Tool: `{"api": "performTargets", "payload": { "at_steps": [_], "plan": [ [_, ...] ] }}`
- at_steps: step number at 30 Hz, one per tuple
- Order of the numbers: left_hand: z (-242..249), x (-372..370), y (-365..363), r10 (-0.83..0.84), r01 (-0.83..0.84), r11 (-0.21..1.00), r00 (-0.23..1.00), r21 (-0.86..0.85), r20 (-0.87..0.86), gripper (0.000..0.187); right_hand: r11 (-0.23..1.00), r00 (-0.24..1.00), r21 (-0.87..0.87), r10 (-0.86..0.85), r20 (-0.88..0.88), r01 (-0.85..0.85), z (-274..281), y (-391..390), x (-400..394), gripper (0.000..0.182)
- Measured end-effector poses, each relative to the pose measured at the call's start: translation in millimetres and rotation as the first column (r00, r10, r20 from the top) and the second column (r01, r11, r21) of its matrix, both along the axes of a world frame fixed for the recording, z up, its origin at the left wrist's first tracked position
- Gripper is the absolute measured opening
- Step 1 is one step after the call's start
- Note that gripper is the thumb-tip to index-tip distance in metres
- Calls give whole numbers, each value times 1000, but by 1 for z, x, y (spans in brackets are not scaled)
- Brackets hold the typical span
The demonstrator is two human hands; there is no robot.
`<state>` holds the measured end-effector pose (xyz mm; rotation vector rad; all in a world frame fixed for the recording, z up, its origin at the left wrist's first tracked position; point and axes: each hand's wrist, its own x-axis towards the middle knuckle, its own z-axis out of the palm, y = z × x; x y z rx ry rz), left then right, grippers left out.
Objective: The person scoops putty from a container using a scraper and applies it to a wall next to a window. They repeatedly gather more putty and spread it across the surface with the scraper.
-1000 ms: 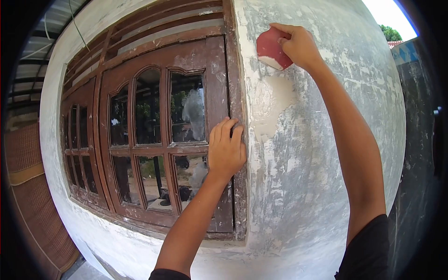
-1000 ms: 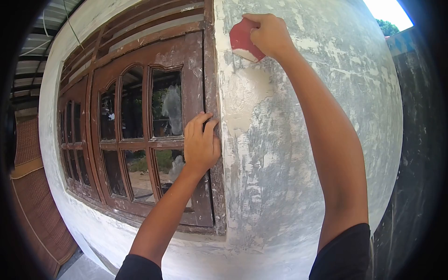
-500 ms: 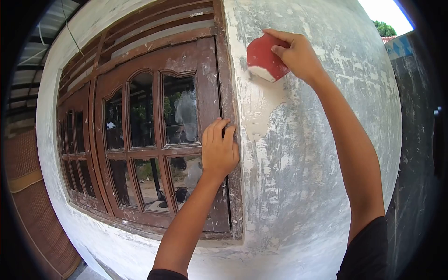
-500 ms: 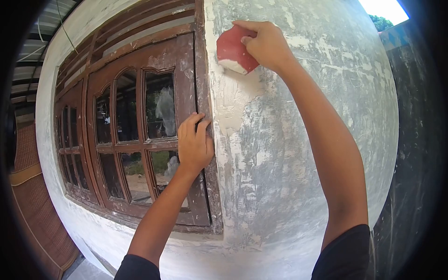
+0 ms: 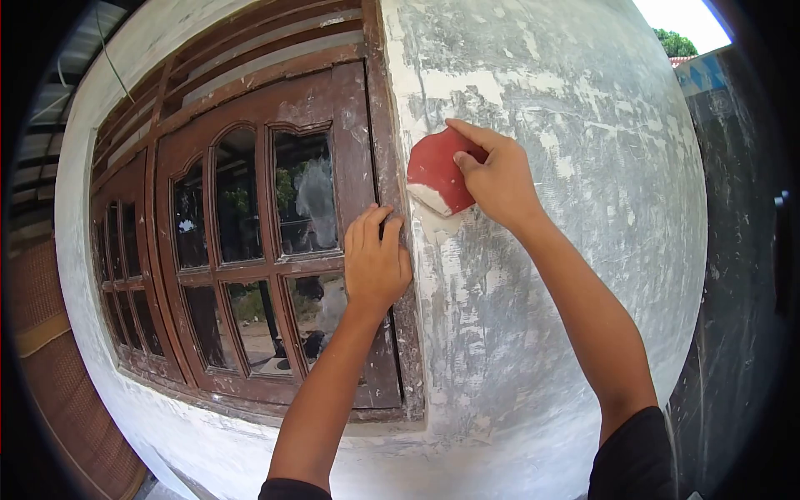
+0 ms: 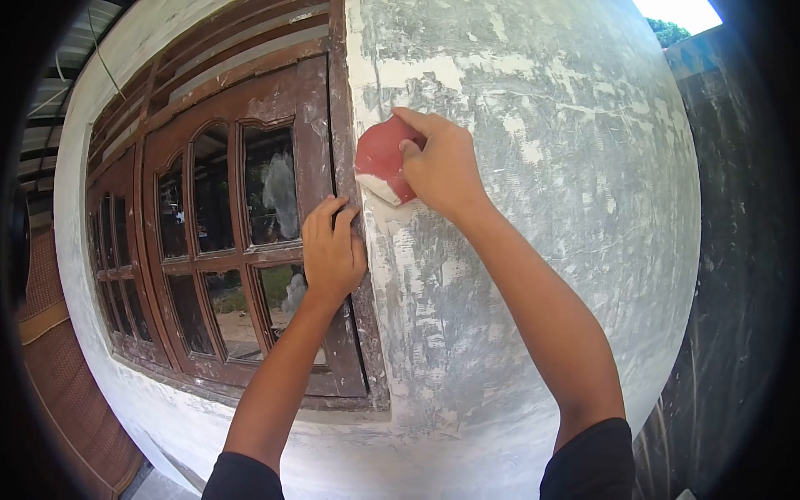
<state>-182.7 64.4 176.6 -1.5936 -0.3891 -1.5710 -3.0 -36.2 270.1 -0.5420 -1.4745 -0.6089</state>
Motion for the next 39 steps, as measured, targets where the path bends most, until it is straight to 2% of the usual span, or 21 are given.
{"api": "performTargets", "payload": {
  "at_steps": [3, 5, 6, 8, 9, 11, 12, 14, 15, 17, 20, 23, 25, 27, 28, 29, 31, 33, 35, 37, 39],
  "plan": [
    [-1, 1, 0, -2, 2, 1000, 1000, 1, -13, 39, 995, 990, -73, -82, -119, 74, -15, 7, 10, 41],
    [0, 0, 1, 2, -2, 1000, 1000, 12, -7, 40, 999, 876, -5, -43, -480, 46, -18, 1, 29, 40],
    [-1, 0, 1, -3, 3, 1000, 1000, 10, -10, 40, 999, 875, -7, -48, -482, 51, -19, 1, 32, 40],
    [0, 1, -1, 3, -3, 1000, 1000, 11, -5, 40, 985, 818, 166, 132, -560, -45, -20, -11, 33, 39],
    [-1, 1, 0, -1, 2, 1000, 1000, 7, -7, 40, 986, 818, 162, 126, -562, -41, -20, -13, 24, 39],
    [0, 0, 0, 13, -13, 1000, 1000, 10, -7, 40, 999, 922, 23, 34, -386, -27, -20, -14, -7, 40],
    [0, 0, -1, 12, -12, 1000, 1000, 5, -10, 40, 999, 921, 18, 31, -388, -26, -21, -9, -6, 40],
    [-1, 0, -1, 12, -11, 1000, 1000, 7, -12, 40, 991, 905, -41, -132, -405, 126, -16, 11, 0, 41],
    [-1, 0, -1, 12, -11, 1000, 1000, 11, -11, 40, 991, 902, -41, -134, -410, 128, -15, 16, 14, 41],
    [-1, 0, 0, 14, -14, 1000, 1000, 15, -10, 40, 985, 755, 67, -76, -652, 157, -13, 14, 46, 41],
    [0, 1, 0, 15, -15, 1000, 1000, 14, -8, 40, 959, 824, 183, -78, -561, 215, -23, -3, 31, 41],
    [-1, 0, -1, 18, -18, 1000, 1000, 1, -12, 40, 999, 939, 46, 31, -342, -16, -29, -3, -1, 41],
    [-1, 1, -1, 16, -16, 1000, 1000, 3, -16, 40, 1000, 948, -30, -7, -320, -3, -28, 5, 7, 41],
    [-1, 0, 0, 22, -22, 1000, 1000, 3, -12, 40, 988, 828, -71, -153, -539, 136, -25, 12, 38, 41],
    [-1, 0, 0, 23, -23, 1000, 1000, 1, -11, 40, 988, 784, 32, -101, -613, 153, -23, 6, 48, 41],
    [-2, 0, 0, 23, -23, 1000, 1000, 3, -11, 40, 993, 745, 111, 36, -666, 51, -25, 0, 56, 40],
    [-1, 1, 0, 22, -22, 1000, 1000, 7, -7, 40, 977, 800, 206, 83, -595, 52, -29, -4, 49, 40],
    [-1, 1, 1, 37, -37, 999, 999, 17, 0, 39, 990, 906, 137, 36, -421, 24, -29, -6, 20, 40],
    [-2, 1, 0, 36, -36, 999, 999, 16, -1, 39, 999, 956, -39, 10, -292, -23, -28, -7, -3, 40],
    [0, 1, -1, 34, -34, 999, 999, 22, -7, 40, 995, 924, -23, -99, -370, 98, -19, 12, 14, 40],
    [-1, 2, 0, 34, -34, 999, 999, 18, -2, 40, 990, 806, 0, -117, -580, 144, -9, 7, 48, 41]
  ]
}}
